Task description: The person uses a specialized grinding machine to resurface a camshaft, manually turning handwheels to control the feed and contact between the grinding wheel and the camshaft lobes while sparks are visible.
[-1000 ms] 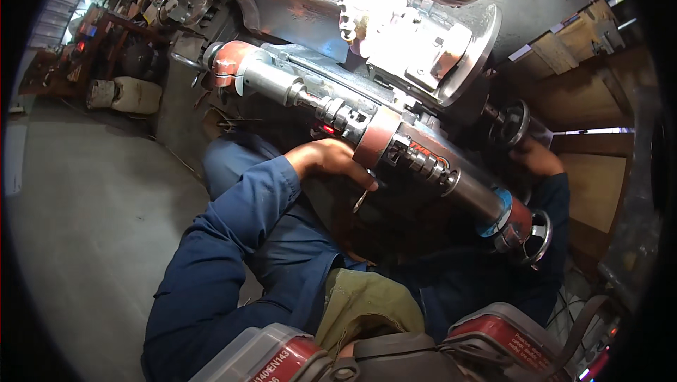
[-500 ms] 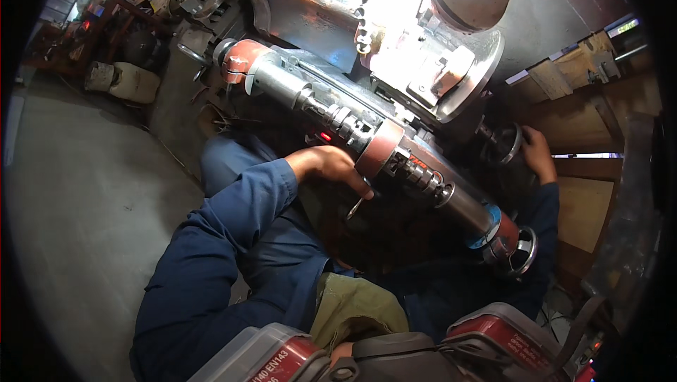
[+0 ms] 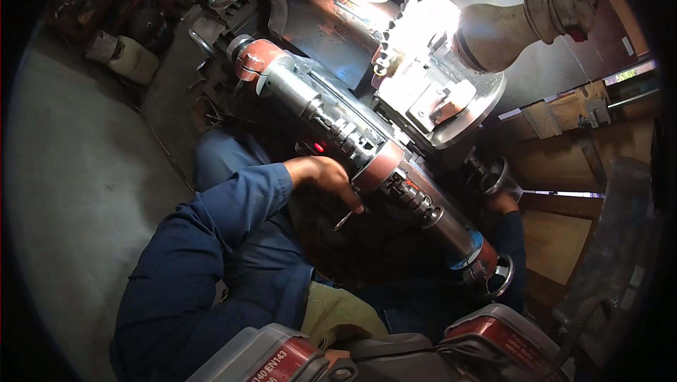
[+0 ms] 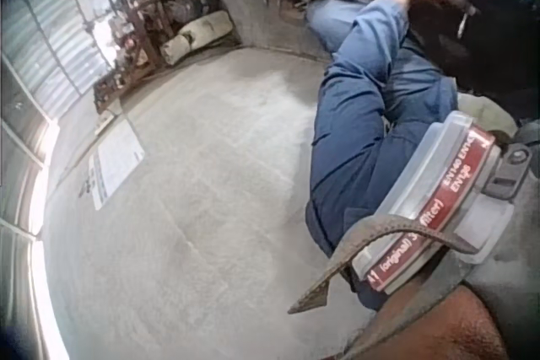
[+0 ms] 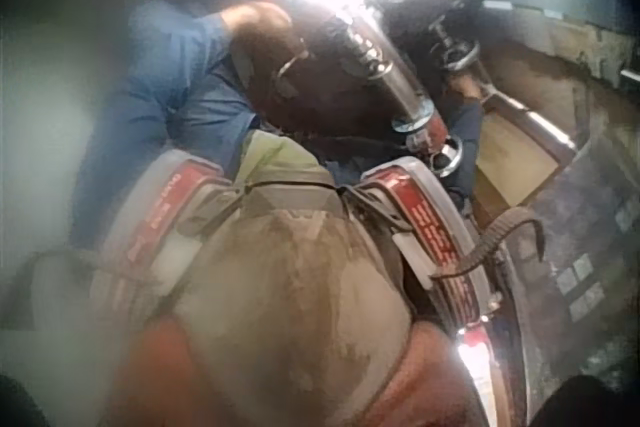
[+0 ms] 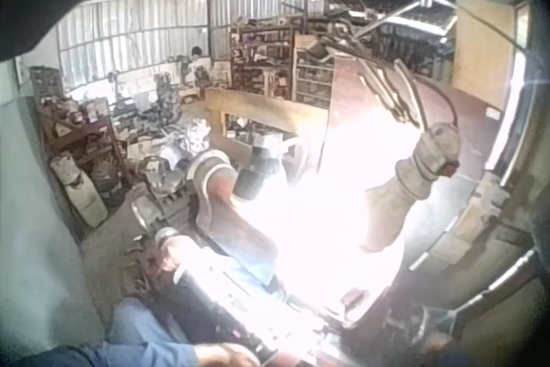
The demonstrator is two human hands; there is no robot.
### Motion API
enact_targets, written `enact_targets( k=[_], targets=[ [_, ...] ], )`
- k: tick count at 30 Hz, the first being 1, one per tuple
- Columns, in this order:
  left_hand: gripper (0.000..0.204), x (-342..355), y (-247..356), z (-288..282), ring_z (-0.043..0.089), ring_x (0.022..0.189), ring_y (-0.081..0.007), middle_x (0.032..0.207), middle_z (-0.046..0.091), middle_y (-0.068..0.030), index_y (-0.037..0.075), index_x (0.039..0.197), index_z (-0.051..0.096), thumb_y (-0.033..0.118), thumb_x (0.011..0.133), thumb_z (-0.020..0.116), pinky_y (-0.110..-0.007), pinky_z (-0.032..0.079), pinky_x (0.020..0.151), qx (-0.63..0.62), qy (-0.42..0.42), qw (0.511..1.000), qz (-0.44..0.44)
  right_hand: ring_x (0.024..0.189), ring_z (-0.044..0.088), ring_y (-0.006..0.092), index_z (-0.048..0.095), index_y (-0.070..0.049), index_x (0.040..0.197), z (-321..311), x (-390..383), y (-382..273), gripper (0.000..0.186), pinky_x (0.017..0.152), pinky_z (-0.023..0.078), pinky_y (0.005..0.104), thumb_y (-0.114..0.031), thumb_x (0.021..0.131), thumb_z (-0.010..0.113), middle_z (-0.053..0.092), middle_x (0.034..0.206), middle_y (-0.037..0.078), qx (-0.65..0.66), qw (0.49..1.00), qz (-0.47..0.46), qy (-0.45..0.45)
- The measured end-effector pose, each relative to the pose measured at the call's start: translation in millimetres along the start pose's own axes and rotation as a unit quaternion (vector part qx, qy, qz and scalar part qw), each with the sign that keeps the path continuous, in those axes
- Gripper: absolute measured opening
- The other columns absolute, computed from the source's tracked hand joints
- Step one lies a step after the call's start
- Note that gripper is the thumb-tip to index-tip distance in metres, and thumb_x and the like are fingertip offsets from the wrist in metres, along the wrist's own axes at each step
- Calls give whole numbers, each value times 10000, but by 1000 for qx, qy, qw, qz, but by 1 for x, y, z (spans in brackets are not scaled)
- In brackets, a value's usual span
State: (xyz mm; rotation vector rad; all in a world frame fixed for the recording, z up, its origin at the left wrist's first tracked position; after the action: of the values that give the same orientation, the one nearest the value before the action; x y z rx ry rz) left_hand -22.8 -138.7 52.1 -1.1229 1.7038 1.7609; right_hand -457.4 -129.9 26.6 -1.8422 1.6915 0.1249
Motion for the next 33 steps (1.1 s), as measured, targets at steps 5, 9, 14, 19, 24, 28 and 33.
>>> enact_targets(
  k=[5, 9, 14, 19, 24, 28, 33],
  targets=[
    [526, 11, -10, 3, 642, 1026, -186, 1101, 708, -93, 75, 1098, 729, 432, 721, 815, -285, 468, 903, -11, -18, 1000, -3, 966, 671, 283, 666, 11, 1100, -29, 23, 45, 250, 851, 503, 354, -89, 873, 640, 702, 1074, 156, 92, 980, -34, 170],
    [806, 12, -14, 4, 624, 1080, -256, 1178, 664, -170, 18, 1171, 682, 618, 644, 790, -324, 466, 934, 5, -33, 999, 7, 904, 675, 233, 661, 34, 1070, -83, -11, -15, 227, 829, 497, 345, -60, 866, 627, 718, 975, 161, -3, 970, -18, 243],
    [832, 12, -8, 6, 624, 1083, -269, 1195, 655, -183, 12, 1191, 668, 624, 640, 790, -334, 474, 928, 7, -51, 998, 20, 881, 674, 277, 663, 46, 1026, -81, -47, -44, 200, 791, 497, 363, -85, 875, 639, 687, 956, 214, 100, 992, 42, 70],
    [695, -9, 6, 1, 637, 1047, -234, 1152, 683, -143, 38, 1141, 701, 563, 693, 783, -318, 478, 901, 21, -29, 999, -12, 1088, 626, 248, 642, -7, 1183, -33, -42, -23, 318, 948, 455, 365, -110, 883, 658, 692, 1149, 136, 100, 987, 111, -52],
    [636, -1, 0, 2, 649, 1018, -212, 1120, 701, -124, 55, 1110, 721, 546, 710, 781, -307, 480, 887, 21, -16, 1000, -8, 1064, 641, 275, 652, -5, 1169, 1, -9, -14, 313, 930, 469, 368, -88, 868, 654, 689, 1136, 167, -11, 999, -16, -50],
    [626, -5, 3, 1, 650, 1015, -210, 1112, 704, -124, 59, 1106, 723, 541, 711, 785, -305, 481, 885, 24, -14, 1000, -9, 1010, 659, 287, 663, 13, 1126, -5, 11, 18, 276, 890, 485, 369, -75, 864, 642, 699, 1085, 177, 8, 998, 13, 56],
    [616, -5, 2, 2, 653, 1000, -201, 1084, 712, -126, 42, 1094, 722, 527, 719, 786, -305, 483, 875, -15, -12, 1000, 7, 905, 677, 282, 672, 42, 1056, -54, 9, 17, 226, 816, 505, 365, -53, 857, 625, 710, 979, 184, 61, 973, 10, 222]
  ],
)
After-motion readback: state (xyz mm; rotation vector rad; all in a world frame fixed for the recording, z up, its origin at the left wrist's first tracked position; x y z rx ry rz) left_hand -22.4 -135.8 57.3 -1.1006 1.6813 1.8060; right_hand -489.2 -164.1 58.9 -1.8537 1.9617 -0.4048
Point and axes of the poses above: each hand's wrist, its own x-axis towards the middle knuckle, its own z-axis out of the palm, y = z × x, the point moved 6 cm from there along x, towards the middle knuckle
